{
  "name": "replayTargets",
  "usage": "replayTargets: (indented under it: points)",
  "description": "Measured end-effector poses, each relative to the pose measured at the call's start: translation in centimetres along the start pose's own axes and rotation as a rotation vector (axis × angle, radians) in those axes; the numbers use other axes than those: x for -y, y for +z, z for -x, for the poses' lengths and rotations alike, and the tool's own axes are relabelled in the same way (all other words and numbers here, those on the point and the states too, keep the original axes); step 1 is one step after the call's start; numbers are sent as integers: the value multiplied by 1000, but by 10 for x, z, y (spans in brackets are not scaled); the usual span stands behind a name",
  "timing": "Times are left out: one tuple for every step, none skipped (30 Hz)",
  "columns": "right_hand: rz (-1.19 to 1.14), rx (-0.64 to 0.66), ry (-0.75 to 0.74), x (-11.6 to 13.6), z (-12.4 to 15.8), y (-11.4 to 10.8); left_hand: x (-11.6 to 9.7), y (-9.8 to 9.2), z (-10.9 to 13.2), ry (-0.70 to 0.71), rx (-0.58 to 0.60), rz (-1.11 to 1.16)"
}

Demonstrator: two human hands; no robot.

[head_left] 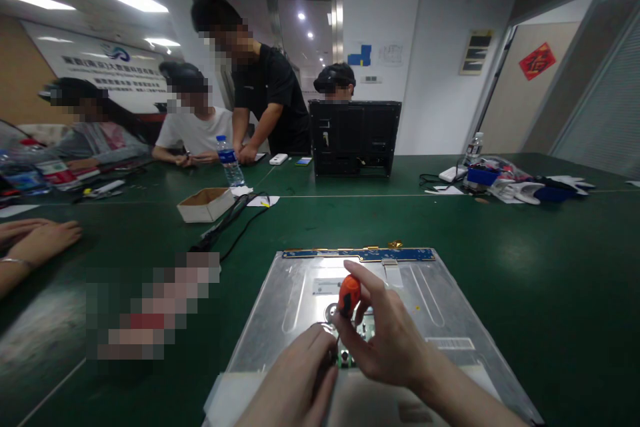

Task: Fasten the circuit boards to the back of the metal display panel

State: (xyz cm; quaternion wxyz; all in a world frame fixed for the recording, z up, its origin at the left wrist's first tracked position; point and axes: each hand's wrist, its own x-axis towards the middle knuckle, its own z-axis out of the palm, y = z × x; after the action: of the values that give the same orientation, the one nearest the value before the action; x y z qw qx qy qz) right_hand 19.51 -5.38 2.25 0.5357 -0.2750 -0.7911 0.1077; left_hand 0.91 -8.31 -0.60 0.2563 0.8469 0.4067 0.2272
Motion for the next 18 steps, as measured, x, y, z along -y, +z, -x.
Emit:
replayTargets:
  points:
    - [-3, -24, 3, -1, -1, -1, -1, 0, 0, -23, -3, -13]
    - [-5, -46, 4, -1, -3, -4, -2, 0, 0, -43, -11, -29]
    - [-5, -68, 6, -2, -4, -6, -3, 0, 0, -61, -20, -44]
    - [-5, -91, 15, -2, -7, -9, -5, -1, 0, -73, -29, -56]
    - [-3, -111, 30, -2, -9, -13, -6, -1, 0, -81, -33, -63]
    - [0, -133, 60, -3, -12, -17, -7, -3, 0, -86, -38, -65]
    - [-2, -150, 101, -3, -14, -22, -8, -4, 1, -92, -44, -63]
    - [-11, -163, 147, -4, -16, -27, -9, -5, 1, -99, -50, -55]
    - [-22, -176, 190, -4, -18, -32, -9, -7, 1, -104, -55, -44]
    - [-26, -202, 238, -6, -18, -38, -9, -9, 2, -107, -62, -34]
    - [-28, -218, 283, -7, -17, -44, -8, -11, 3, -111, -67, -27]
    - [-31, -232, 328, -10, -16, -51, -7, -14, 3, -107, -70, -22]
    - [-41, -237, 374, -13, -13, -57, -5, -18, 4, -105, -72, -23]
    - [-58, -240, 417, -16, -10, -64, -3, -22, 5, -105, -71, -31]
    - [-75, -247, 472, -21, -7, -70, -1, -27, 5, -89, -72, -45]
    - [-93, -254, 531, -25, -3, -76, 2, -32, 4, -87, -74, -74]
    - [-126, -262, 579, -30, 0, -82, 4, -38, 2, -74, -81, -100]
    - [-159, -286, 617, -34, 3, -86, 7, -45, -2, -55, -67, -116]
